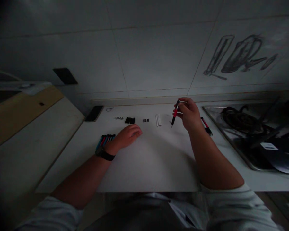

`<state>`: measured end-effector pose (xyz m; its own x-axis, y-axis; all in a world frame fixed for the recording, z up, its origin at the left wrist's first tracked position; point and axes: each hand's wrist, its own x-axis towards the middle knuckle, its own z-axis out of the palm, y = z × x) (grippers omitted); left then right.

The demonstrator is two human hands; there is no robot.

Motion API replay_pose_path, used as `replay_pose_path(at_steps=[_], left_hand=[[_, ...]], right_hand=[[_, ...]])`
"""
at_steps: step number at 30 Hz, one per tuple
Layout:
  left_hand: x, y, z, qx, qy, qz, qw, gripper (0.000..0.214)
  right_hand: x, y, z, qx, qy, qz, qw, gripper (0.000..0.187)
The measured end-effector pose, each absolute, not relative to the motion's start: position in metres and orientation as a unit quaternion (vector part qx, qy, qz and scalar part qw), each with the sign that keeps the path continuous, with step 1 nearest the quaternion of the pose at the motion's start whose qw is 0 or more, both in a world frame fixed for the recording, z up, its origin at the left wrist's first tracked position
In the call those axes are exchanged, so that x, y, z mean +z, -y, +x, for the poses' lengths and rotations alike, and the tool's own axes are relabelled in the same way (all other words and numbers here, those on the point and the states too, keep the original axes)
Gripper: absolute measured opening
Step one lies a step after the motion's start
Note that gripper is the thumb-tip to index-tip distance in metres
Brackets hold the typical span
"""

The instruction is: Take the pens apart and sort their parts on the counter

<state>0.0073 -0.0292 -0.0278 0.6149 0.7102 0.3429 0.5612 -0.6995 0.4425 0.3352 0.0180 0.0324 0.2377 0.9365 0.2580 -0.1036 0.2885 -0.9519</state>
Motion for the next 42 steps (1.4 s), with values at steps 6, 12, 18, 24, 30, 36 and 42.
replay_pose_path(at_steps=[6, 12, 18, 24, 30, 36, 42], left_hand=[[-0.027, 0.03, 0.007, 0.252, -0.358, 0.886, 0.154, 0.036], [-0.029, 0.029, 0.006, 0.26, -0.355, 0.882, 0.17, 0.033], [-0.032, 0.026, 0.004, 0.26, -0.349, 0.884, 0.173, 0.032], [-0.03, 0.027, 0.005, 0.258, -0.355, 0.881, 0.179, 0.031], [-0.03, 0.026, 0.005, 0.257, -0.357, 0.88, 0.178, 0.031], [-0.03, 0.026, 0.005, 0.253, -0.362, 0.88, 0.177, 0.03], [-0.029, 0.027, 0.006, 0.249, -0.362, 0.882, 0.172, 0.032]], right_hand=[[0.046, -0.022, 0.383, 0.342, 0.405, -0.457, 0.714, 0.024], [0.039, -0.029, 0.43, 0.266, 0.382, -0.512, 0.722, 0.03], [0.013, -0.034, 0.469, 0.184, 0.461, -0.658, 0.566, 0.037], [-0.002, -0.038, 0.491, 0.072, 0.553, -0.792, 0.248, 0.019], [-0.006, -0.04, 0.489, 0.077, 0.561, -0.804, 0.182, 0.024], [-0.013, -0.042, 0.489, 0.034, 0.581, -0.803, 0.13, 0.028], [-0.019, -0.045, 0.49, 0.015, 0.585, -0.805, 0.097, 0.032]])
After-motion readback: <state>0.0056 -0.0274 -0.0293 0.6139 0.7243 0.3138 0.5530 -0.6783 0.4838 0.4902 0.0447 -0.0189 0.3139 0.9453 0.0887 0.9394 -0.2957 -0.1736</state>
